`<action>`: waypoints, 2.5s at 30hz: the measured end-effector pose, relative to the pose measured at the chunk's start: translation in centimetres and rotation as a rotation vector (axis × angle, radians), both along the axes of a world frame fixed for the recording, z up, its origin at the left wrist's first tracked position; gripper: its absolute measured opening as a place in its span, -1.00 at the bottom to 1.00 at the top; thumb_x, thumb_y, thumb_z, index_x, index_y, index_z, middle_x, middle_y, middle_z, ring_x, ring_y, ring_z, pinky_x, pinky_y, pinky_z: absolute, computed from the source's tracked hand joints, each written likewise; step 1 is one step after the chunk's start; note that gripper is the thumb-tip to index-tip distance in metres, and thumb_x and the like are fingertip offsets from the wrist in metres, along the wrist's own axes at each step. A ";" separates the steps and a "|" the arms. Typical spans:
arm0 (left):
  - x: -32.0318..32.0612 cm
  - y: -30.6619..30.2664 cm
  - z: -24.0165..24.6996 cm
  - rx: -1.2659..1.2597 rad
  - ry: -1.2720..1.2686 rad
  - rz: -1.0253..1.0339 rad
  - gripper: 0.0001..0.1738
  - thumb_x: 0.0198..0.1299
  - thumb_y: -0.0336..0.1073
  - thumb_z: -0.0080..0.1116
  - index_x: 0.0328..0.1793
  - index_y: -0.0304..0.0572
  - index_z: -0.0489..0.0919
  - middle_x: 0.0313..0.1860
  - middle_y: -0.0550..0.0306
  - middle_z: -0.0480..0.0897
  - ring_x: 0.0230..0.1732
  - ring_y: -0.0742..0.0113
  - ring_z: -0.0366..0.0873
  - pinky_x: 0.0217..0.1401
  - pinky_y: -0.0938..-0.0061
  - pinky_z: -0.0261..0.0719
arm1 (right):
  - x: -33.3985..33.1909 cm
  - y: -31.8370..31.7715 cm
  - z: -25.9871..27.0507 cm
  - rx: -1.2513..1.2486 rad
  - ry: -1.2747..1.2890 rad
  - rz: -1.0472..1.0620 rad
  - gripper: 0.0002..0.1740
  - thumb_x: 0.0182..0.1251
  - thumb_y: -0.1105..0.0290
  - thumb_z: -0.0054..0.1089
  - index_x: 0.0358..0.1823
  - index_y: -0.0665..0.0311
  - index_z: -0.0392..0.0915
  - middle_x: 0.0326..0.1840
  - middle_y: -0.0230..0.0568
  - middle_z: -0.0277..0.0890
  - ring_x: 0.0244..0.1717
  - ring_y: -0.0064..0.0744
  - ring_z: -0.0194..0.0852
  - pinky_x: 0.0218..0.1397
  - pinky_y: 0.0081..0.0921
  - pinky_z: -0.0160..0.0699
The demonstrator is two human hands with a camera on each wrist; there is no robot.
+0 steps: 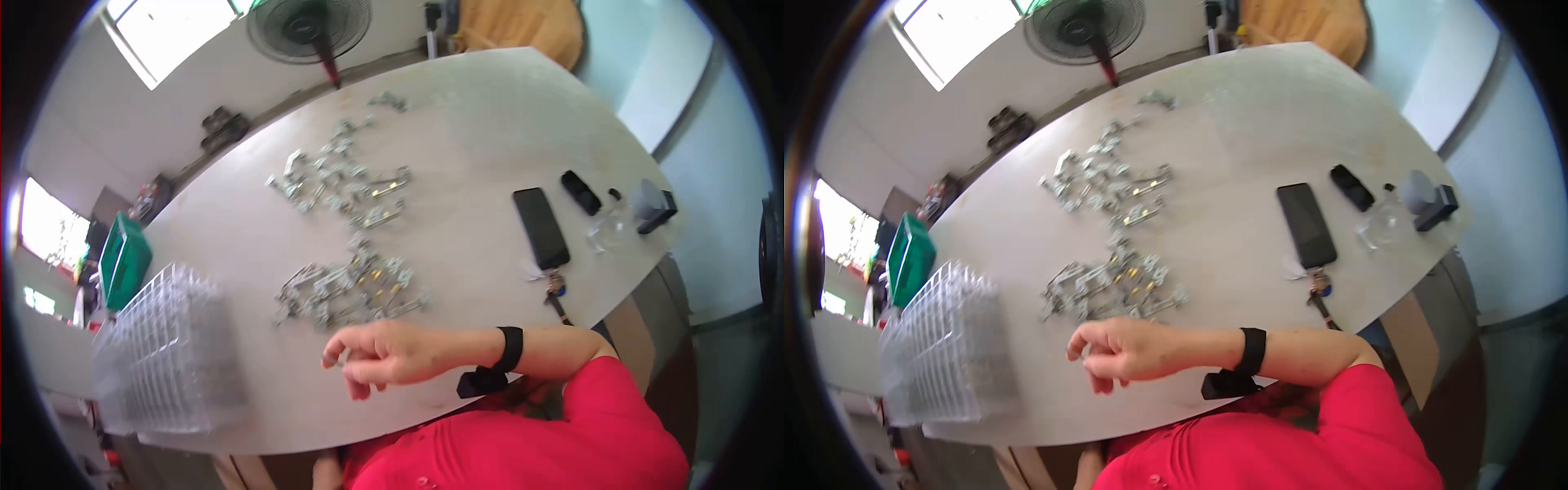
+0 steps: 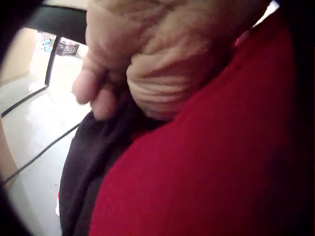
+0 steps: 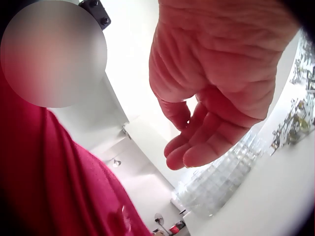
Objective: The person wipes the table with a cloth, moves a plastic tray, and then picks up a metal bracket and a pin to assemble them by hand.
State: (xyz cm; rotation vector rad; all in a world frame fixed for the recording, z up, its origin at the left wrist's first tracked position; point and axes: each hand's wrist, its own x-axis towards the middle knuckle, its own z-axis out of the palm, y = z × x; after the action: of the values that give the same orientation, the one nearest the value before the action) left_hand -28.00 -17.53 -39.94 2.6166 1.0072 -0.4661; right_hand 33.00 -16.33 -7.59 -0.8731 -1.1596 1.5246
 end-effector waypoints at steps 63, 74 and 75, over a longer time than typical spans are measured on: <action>52.9 14.1 31.0 -1.700 -0.990 0.342 0.02 0.36 0.30 0.12 0.59 -0.35 0.04 0.35 -0.26 0.41 0.25 0.02 0.52 -0.01 0.21 0.70 | 11.2 -10.3 -2.0 0.081 0.199 -1.628 -0.63 0.54 0.15 0.18 0.16 0.22 0.42 -0.30 -0.37 0.46 -0.35 -0.68 0.42 -0.51 -0.73 0.23; 56.3 14.9 28.5 -1.796 -1.136 0.448 -0.30 0.29 -0.08 0.27 0.42 -0.15 0.20 0.23 -0.18 0.47 0.10 -0.03 0.57 0.05 0.02 0.67 | 8.0 -12.1 -1.7 0.087 -0.015 -1.609 -0.71 0.62 0.15 0.05 0.10 0.20 0.38 -0.19 -0.43 0.37 -0.38 -0.78 0.21 -0.54 -0.77 0.06; 56.1 15.0 28.1 -1.778 -1.153 0.462 -0.30 0.29 -0.08 0.27 0.42 -0.15 0.20 0.23 -0.18 0.47 0.10 -0.03 0.57 0.05 0.02 0.67 | 8.1 -12.3 -1.8 0.087 -0.006 -1.588 -0.71 0.62 0.15 0.05 0.10 0.20 0.38 -0.19 -0.43 0.37 -0.38 -0.78 0.21 -0.54 -0.77 0.06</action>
State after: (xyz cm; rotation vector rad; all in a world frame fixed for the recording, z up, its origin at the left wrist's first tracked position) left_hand 28.06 -2.52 -11.82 0.6724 0.3029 0.2589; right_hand 41.13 -28.61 -9.37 -1.2309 -0.2224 0.1447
